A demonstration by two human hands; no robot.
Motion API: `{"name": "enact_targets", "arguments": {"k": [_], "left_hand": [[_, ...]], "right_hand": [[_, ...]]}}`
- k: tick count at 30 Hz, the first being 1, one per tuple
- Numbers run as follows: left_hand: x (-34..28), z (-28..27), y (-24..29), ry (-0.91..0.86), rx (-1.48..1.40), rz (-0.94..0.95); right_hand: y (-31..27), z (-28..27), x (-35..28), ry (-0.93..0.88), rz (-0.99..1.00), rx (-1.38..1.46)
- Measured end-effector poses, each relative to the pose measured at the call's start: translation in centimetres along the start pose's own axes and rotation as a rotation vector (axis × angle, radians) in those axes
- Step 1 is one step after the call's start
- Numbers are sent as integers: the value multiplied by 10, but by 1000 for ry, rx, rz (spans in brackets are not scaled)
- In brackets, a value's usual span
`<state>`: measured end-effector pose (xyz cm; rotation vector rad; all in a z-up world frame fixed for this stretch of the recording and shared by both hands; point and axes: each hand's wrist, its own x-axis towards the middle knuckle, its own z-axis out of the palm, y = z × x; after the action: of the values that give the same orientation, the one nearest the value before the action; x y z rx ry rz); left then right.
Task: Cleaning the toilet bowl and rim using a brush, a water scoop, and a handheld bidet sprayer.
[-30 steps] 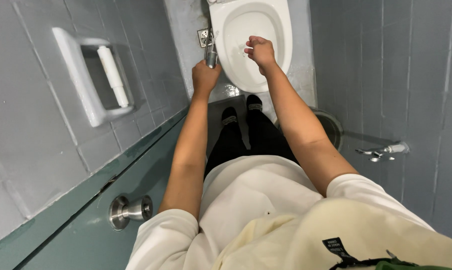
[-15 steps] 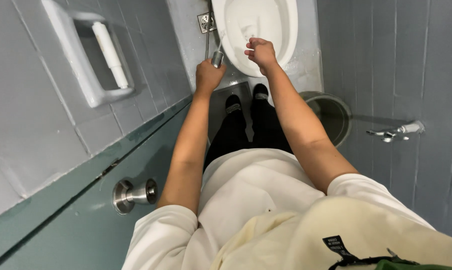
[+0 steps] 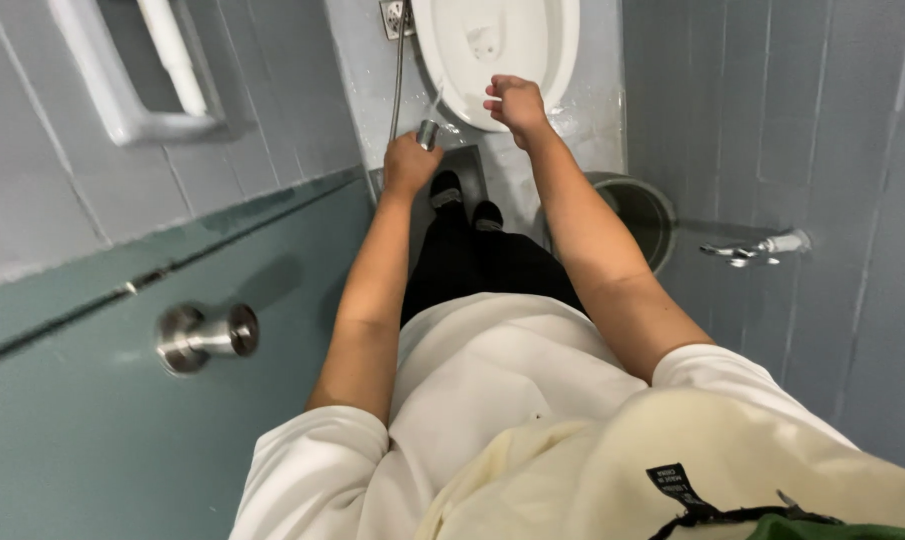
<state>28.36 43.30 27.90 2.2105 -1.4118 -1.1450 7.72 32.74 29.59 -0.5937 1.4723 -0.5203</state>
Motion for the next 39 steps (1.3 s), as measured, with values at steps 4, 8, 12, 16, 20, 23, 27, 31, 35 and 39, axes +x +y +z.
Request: {"name": "enact_targets", "arguments": {"k": [4,8,12,16,20,23,27,31,35,39], "left_hand": [[-24,6,7,-29,-27,-123],[-35,26,-7,72,-32,-95],[-56,21,6,-32,-9,-244],[-64,44,-15,73,26,-131],[-72,53,-12,19,56,-116],[-82,58,-3,-79,154,-95],[-102,50,33,-327,216,-129],[-108,67,30,-291,266,-21],[-113,55,53,-302,232,13],[-95,59,46,-303,155,129]], "right_hand": [[1,-11,-23,-12,-20,-52],[12,-24,-31,-3,-1,-57],[26,-33,-48,-7,4,-70],[42,-43,-56,9,30,-73],[54,-54,-64,42,18,-63],[67,-61,-67,61,15,-54],[79,-74,-67,118,26,-23],[122,-96,-45,142,-10,107],[125,-100,-65,211,16,109],[132,-99,-81,244,54,115]]}}
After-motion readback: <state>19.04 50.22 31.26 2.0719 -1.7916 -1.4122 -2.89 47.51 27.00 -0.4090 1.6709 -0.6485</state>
